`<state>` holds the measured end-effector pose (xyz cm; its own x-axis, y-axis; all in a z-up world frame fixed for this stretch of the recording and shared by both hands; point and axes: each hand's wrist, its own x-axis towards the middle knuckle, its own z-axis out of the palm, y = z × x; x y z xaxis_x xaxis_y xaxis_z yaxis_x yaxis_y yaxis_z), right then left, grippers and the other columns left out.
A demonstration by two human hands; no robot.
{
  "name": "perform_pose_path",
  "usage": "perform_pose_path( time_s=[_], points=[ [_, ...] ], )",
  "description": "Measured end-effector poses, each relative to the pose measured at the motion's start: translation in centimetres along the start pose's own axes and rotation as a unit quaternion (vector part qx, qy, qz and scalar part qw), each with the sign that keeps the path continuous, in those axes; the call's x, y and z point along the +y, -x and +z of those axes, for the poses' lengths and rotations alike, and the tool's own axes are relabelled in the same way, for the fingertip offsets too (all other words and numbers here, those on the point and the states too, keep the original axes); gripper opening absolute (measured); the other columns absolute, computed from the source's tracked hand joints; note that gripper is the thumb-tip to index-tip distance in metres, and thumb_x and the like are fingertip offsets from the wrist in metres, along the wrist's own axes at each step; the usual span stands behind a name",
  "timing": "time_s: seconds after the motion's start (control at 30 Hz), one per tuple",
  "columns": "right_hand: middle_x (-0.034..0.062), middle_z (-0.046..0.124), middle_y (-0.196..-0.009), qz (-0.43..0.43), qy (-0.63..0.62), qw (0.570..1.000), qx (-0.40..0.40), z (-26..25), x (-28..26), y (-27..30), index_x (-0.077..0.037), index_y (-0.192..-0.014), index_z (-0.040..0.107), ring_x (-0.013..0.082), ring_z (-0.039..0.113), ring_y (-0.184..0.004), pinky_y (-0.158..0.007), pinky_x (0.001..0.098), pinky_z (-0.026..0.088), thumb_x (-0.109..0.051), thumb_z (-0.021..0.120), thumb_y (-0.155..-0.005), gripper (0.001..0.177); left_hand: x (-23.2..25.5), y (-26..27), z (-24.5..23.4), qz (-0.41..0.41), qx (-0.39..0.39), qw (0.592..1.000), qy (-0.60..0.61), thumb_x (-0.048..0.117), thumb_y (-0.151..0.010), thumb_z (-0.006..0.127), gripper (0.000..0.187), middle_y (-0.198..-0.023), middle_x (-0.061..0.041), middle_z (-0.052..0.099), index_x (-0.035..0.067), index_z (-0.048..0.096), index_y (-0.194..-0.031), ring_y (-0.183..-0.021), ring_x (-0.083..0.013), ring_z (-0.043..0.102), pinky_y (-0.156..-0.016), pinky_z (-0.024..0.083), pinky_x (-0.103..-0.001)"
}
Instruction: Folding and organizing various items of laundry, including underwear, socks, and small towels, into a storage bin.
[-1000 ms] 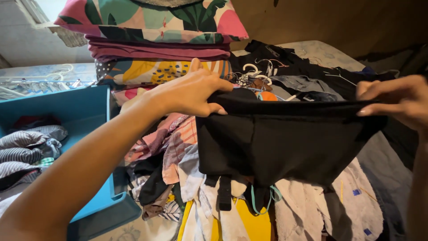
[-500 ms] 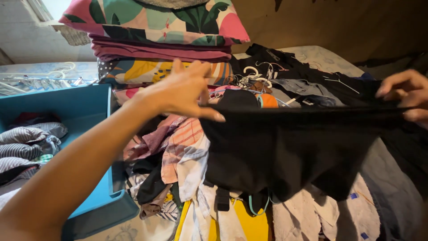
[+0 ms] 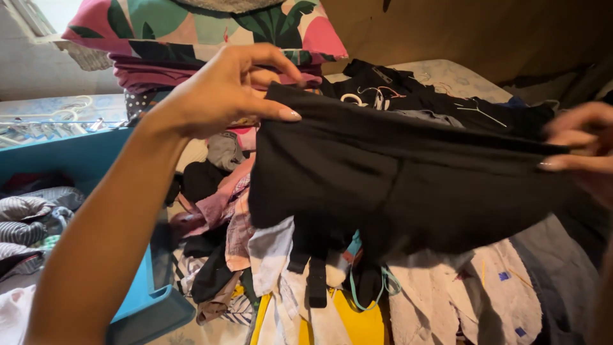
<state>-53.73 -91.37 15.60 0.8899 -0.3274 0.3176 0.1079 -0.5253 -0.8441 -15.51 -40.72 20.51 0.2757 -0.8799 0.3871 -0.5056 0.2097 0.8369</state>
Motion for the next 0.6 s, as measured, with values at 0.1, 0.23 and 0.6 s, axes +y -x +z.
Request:
perform_pose_path(
  time_s=[0.1, 0.23, 0.6],
  points=[
    [0.0124, 0.076, -0.100, 0.013, -0.032, 0.999, 0.023, 11.4, -3.0, -1.3, 0.003, -0.139, 0.066, 0.0220, 0.075, -0.088, -0.077, 0.0348, 0.060, 0.003, 0.071, -0.083, 0.057, -5.0, -2.1, 0.1, -0.005, -0.004, 0.998, -0.066, 0.008, -0.077, 0.087, 0.033, -0.089, -0.003, 0.075, 0.006, 0.074, -0.108, -0.066, -0.0021, 0.057, -0.057, 0.045, -0.021],
    [0.0101, 0.078, -0.096, 0.148, 0.157, 0.973, 0.077, 14.3, 6.3, -4.2, -0.006, -0.108, 0.080, 0.0190, 0.069, -0.086, -0.079, 0.0330, 0.055, 0.005, 0.078, -0.078, 0.033, -19.3, -4.2, 2.5, -0.123, 0.053, 0.984, -0.116, -0.001, -0.070, 0.084, 0.030, -0.092, -0.007, 0.079, 0.006, 0.082, -0.099, -0.063, -0.0129, 0.065, -0.057, 0.052, -0.030],
    [0.0044, 0.069, -0.094, -0.102, 0.158, 0.967, 0.173, 18.9, 10.0, 1.0, -0.005, -0.094, 0.078, 0.0161, 0.063, -0.094, -0.085, 0.0275, 0.052, 0.012, 0.069, -0.073, 0.028, -23.7, 1.1, 7.2, 0.095, 0.254, 0.950, -0.157, -0.011, -0.065, 0.073, 0.019, -0.082, -0.010, 0.062, 0.000, 0.071, -0.080, -0.085, -0.0251, 0.065, -0.077, 0.050, -0.033]
  ],
)
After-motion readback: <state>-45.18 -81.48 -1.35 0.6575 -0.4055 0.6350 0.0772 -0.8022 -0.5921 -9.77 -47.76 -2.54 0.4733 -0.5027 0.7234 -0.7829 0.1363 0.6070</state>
